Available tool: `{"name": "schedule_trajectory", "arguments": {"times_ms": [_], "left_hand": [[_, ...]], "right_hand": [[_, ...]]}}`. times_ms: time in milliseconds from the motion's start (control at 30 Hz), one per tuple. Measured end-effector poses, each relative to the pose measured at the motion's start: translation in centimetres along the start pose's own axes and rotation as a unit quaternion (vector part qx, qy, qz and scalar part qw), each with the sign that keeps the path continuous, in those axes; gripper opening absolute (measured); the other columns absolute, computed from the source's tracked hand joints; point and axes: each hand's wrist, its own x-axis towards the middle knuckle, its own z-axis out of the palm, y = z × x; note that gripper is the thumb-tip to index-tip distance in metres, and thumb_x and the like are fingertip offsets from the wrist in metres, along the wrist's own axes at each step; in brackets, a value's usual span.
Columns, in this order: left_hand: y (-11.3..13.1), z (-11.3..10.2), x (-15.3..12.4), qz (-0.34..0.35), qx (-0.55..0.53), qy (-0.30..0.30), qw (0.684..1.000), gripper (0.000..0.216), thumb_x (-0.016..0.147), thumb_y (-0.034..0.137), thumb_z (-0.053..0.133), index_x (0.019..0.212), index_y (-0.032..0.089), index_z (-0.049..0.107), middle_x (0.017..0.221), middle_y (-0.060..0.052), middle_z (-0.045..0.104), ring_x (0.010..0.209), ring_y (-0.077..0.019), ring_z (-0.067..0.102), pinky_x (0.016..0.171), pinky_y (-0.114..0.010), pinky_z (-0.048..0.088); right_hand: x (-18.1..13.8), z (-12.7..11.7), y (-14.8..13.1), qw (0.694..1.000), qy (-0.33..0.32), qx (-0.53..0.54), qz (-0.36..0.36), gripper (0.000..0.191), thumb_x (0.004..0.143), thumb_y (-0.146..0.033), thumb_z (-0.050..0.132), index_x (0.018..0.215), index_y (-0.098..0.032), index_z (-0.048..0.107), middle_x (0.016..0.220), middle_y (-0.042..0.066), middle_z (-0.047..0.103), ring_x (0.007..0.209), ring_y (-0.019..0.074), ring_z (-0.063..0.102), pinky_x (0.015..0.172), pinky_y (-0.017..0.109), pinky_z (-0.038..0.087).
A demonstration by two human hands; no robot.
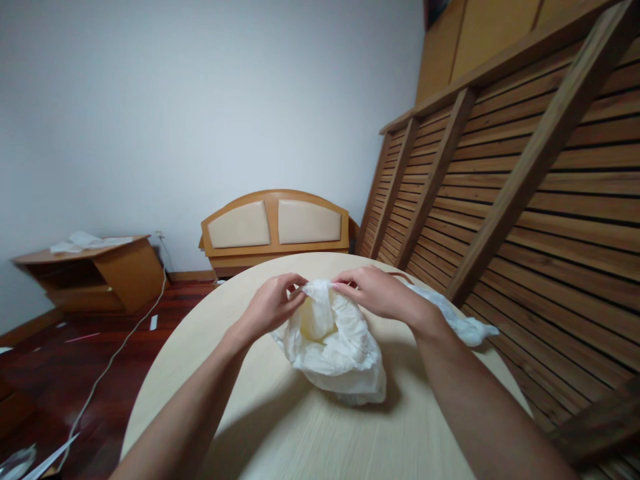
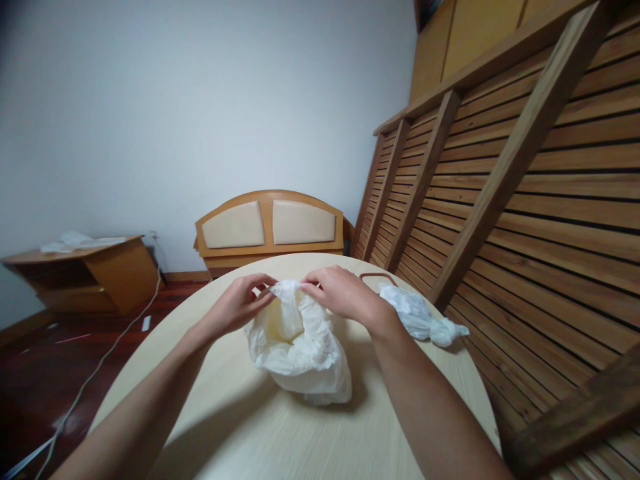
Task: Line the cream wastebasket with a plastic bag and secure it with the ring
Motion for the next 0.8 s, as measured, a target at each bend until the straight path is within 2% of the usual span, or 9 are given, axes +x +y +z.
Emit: {"name": "schedule_trajectory", "arguments": {"times_ms": [133, 267, 367, 567, 733, 800], "left_hand": [[0.2, -0.1, 0.0, -0.001, 0.015, -0.007, 1.000, 0.023, 0.089, 0.029, 0.057, 0.097, 0.017, 0.074, 0.087, -0.006, 0.074, 0.069, -0.0157, 0.062, 0.060, -0.024, 0.046], [0.2, -0.2, 0.0, -0.007, 0.024, -0.016, 1.000, 0.025, 0.090, 0.030, 0.055, 0.101, 0.018, 0.075, 0.090, -0.006, 0.075, 0.070, -0.0162, 0.062, 0.061, -0.024, 0.045], [0.3, -0.2, 0.0, -0.013, 0.034, -0.021, 0.999, 0.028, 0.091, 0.032, 0.054, 0.101, 0.018, 0.075, 0.090, -0.007, 0.076, 0.071, -0.0171, 0.063, 0.062, -0.025, 0.046], [0.5, -0.3, 0.0, -0.018, 0.050, -0.023, 0.998, 0.032, 0.093, 0.039, 0.052, 0.098, 0.017, 0.075, 0.090, -0.007, 0.076, 0.072, -0.0180, 0.063, 0.062, -0.025, 0.044], [0.4, -0.3, -0.1, -0.029, 0.088, -0.011, 0.996, 0.033, 0.093, 0.040, 0.051, 0.094, 0.018, 0.075, 0.080, -0.006, 0.074, 0.068, -0.0175, 0.061, 0.060, -0.025, 0.041], [0.3, -0.2, -0.1, -0.036, 0.090, 0.001, 0.995, 0.032, 0.093, 0.040, 0.051, 0.100, 0.020, 0.074, 0.078, -0.005, 0.073, 0.067, -0.0174, 0.062, 0.061, -0.025, 0.040]], "right_hand": [[0.1, -0.2, 0.4, 0.999, -0.001, 0.036, -0.018, 0.030, 0.097, -0.035, 0.053, 0.095, -0.018, 0.077, 0.089, 0.004, 0.077, 0.076, 0.0176, 0.066, 0.067, 0.025, 0.043], [0.4, -0.2, 0.7, 0.999, 0.022, 0.038, -0.012, 0.031, 0.097, -0.034, 0.053, 0.092, -0.016, 0.077, 0.084, 0.005, 0.076, 0.075, 0.0174, 0.065, 0.066, 0.025, 0.041], [0.5, 0.0, 1.1, 0.999, 0.037, 0.017, 0.015, 0.030, 0.097, -0.032, 0.052, 0.090, -0.015, 0.076, 0.085, 0.006, 0.076, 0.076, 0.0177, 0.065, 0.066, 0.025, 0.041], [0.5, 0.4, 2.1, 0.997, 0.016, -0.022, 0.069, 0.029, 0.096, -0.029, 0.051, 0.091, -0.017, 0.076, 0.092, 0.007, 0.077, 0.082, 0.0199, 0.067, 0.068, 0.026, 0.042], [0.5, 0.0, 1.1, 0.990, 0.089, -0.028, 0.106, 0.028, 0.097, -0.032, 0.050, 0.098, -0.018, 0.074, 0.100, 0.008, 0.076, 0.089, 0.0210, 0.068, 0.074, 0.028, 0.044], [0.3, -0.2, 0.5, 0.989, 0.093, -0.021, 0.112, 0.029, 0.095, -0.040, 0.053, 0.097, -0.019, 0.073, 0.099, 0.007, 0.076, 0.089, 0.0209, 0.068, 0.073, 0.028, 0.044]]}}
